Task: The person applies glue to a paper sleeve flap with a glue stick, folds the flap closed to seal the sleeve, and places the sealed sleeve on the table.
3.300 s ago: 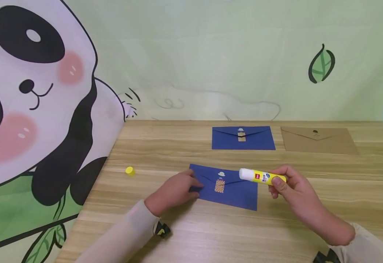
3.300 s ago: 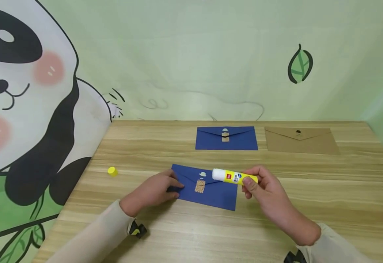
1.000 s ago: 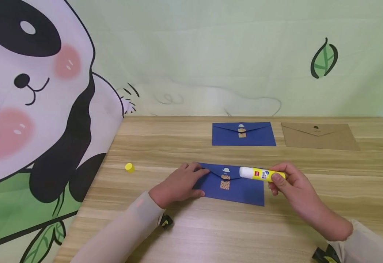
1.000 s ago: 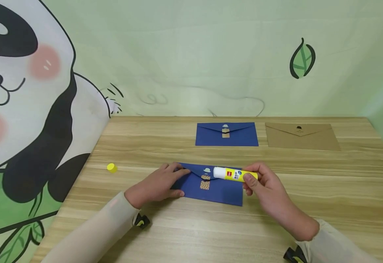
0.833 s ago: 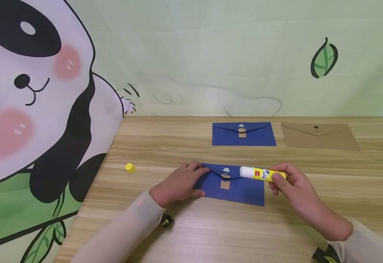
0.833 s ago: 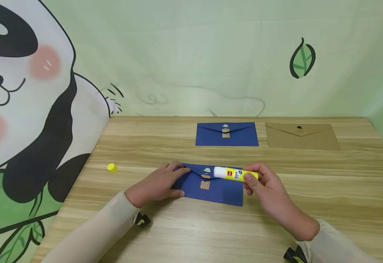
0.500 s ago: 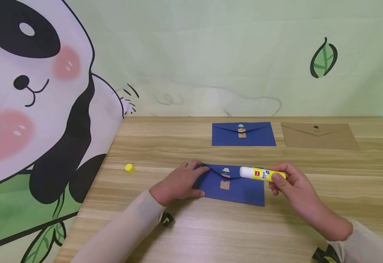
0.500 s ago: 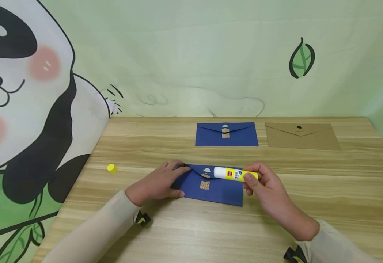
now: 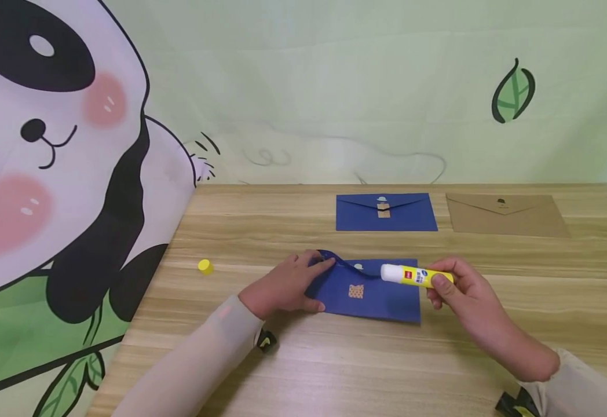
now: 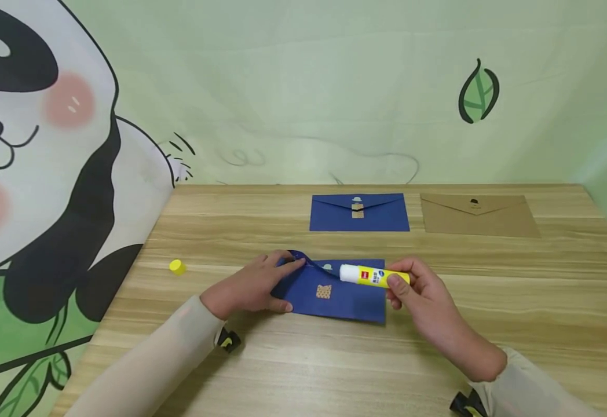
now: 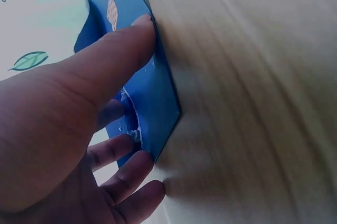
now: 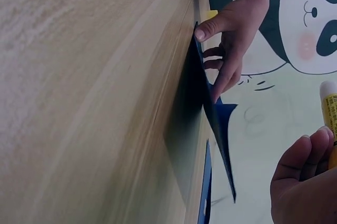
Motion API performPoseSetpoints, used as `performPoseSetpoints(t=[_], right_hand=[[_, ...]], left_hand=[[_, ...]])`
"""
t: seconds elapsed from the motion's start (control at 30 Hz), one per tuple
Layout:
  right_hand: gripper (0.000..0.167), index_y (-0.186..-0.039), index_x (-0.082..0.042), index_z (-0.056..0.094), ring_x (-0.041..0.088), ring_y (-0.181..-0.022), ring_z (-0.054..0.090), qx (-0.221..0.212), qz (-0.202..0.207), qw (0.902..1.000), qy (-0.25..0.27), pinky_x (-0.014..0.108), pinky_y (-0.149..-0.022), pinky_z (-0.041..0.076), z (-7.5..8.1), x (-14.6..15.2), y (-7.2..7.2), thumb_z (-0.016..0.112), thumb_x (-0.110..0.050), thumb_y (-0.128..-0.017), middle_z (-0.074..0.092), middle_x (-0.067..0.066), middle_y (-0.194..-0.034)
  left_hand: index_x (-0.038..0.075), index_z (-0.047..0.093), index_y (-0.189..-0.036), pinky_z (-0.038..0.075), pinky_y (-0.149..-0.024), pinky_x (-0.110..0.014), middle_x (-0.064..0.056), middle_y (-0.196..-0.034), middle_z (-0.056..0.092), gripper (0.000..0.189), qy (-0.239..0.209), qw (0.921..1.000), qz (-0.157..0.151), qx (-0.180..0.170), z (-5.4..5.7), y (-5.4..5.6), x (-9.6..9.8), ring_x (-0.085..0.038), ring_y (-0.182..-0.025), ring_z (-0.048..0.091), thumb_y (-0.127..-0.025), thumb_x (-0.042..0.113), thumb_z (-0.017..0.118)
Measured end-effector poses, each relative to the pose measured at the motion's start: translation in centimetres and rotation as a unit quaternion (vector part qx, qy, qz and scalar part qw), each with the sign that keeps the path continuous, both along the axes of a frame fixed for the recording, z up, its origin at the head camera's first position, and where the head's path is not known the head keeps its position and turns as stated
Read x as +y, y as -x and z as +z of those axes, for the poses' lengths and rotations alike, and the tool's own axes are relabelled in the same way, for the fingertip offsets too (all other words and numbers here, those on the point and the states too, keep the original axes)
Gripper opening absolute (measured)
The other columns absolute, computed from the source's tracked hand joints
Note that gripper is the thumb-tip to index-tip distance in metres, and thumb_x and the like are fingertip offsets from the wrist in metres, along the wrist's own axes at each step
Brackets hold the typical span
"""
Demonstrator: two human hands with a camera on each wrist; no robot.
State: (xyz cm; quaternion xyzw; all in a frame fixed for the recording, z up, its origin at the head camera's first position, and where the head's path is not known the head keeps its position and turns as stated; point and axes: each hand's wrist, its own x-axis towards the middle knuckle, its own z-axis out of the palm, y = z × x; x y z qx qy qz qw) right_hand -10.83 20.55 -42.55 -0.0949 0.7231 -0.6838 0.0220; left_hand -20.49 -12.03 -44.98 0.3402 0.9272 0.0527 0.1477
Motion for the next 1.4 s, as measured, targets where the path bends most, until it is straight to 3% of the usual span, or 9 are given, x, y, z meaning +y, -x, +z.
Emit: performPoseSetpoints(t=[0.17,0.4,0.57,0.7,0.9,1.03,1.17,1.27,1.4], right_hand=[[0.012,-0.113,-0.013,0.058,0.011,-0.078,0.062,0.003,0.014,0.9999,-0.001,0.023,-0.070,0.056,-0.6,-0.4,0.3,0.050,-0.010,-0.105,0.065,0.001,-0.091],[0.031,-0.121,0.007,0.046,0.015,-0.090,0.063,-0.058,0.065,0.9960,-0.023,0.025,-0.081,0.057,-2.2,-1.5,1.5,0.042,-0.020,-0.108,0.056,0.007,-0.107],[0.038,-0.123,0.006,0.044,0.015,-0.091,0.059,-0.114,0.060,0.9916,-0.008,0.024,-0.084,0.054,-3.4,-1.3,1.9,0.040,-0.028,-0.108,0.053,0.010,-0.108],[0.037,-0.122,0.005,0.045,0.016,-0.091,0.057,-0.123,0.068,0.9901,0.004,0.024,-0.084,0.053,-3.9,-1.5,2.0,0.040,-0.029,-0.108,0.052,0.008,-0.106],[0.038,-0.121,0.006,0.043,0.016,-0.090,0.054,-0.119,0.087,0.9890,0.001,0.025,-0.083,0.051,-3.9,-2.1,2.3,0.040,-0.030,-0.108,0.050,0.009,-0.100],[0.037,-0.120,0.005,0.044,0.017,-0.091,0.053,-0.118,0.094,0.9880,-0.032,0.025,-0.082,0.048,-3.8,-2.0,2.5,0.039,-0.030,-0.109,0.050,0.009,-0.097],[0.037,-0.119,0.003,0.047,0.021,-0.092,0.051,-0.117,0.112,0.9846,-0.066,0.026,-0.081,0.046,-3.5,-1.9,2.8,0.039,-0.032,-0.108,0.051,0.011,-0.099],[0.037,-0.119,0.003,0.048,0.022,-0.093,0.051,-0.121,0.120,0.9820,-0.081,0.027,-0.082,0.046,-3.3,-1.8,3.0,0.039,-0.032,-0.109,0.052,0.013,-0.099],[0.037,-0.119,0.002,0.048,0.022,-0.091,0.052,-0.128,0.101,0.9821,-0.095,0.028,-0.081,0.047,-3.1,-1.3,3.2,0.040,-0.032,-0.109,0.052,0.011,-0.095]], left_hand=[[0.021,0.027,-0.160,0.040,-0.110,-0.047,-0.014,-0.158,0.032,0.097,-0.009,0.9999,0.003,-0.014,0.1,0.3,0.1,-0.040,-0.131,0.046,-0.083,0.052,0.078],[0.023,0.024,-0.160,0.035,-0.116,-0.046,-0.012,-0.159,0.031,0.101,-0.038,0.9984,0.016,-0.039,-0.4,0.7,0.0,-0.033,-0.139,0.042,-0.081,0.049,0.081],[0.018,0.040,-0.152,0.040,-0.113,-0.041,-0.007,-0.151,0.044,0.090,-0.039,0.9992,0.008,-0.004,-0.8,0.8,0.3,-0.026,-0.135,0.048,-0.080,0.054,0.080],[0.017,0.059,-0.133,0.048,-0.103,-0.038,-0.005,-0.138,0.056,0.070,-0.030,0.9989,0.005,0.035,-0.7,0.7,0.2,-0.022,-0.122,0.056,-0.078,0.056,0.080],[0.018,0.068,-0.102,0.051,-0.083,-0.032,0.001,-0.101,0.062,0.024,-0.122,0.9900,0.022,0.067,0.2,1.8,-0.7,-0.013,-0.090,0.059,-0.090,0.038,0.075],[0.014,0.066,-0.122,0.050,-0.096,-0.036,-0.003,-0.116,0.064,0.030,-0.149,0.9854,0.015,0.080,0.4,3.2,-0.9,-0.018,-0.106,0.060,-0.097,0.030,0.068],[0.014,0.059,-0.139,0.043,-0.110,-0.039,-0.006,-0.137,0.059,0.043,-0.103,0.9909,-0.009,0.086,0.0,4.5,-0.7,-0.023,-0.129,0.054,-0.099,0.028,0.065],[0.015,0.061,-0.139,0.046,-0.107,-0.038,-0.005,-0.132,0.061,0.042,-0.075,0.9946,-0.019,0.070,-0.5,4.7,-0.6,-0.022,-0.123,0.057,-0.099,0.031,0.064],[0.014,0.069,-0.127,0.050,-0.090,-0.033,-0.004,-0.111,0.064,0.034,-0.075,0.9952,-0.026,0.056,-0.7,4.6,-0.3,-0.018,-0.101,0.058,-0.099,0.030,0.065]])
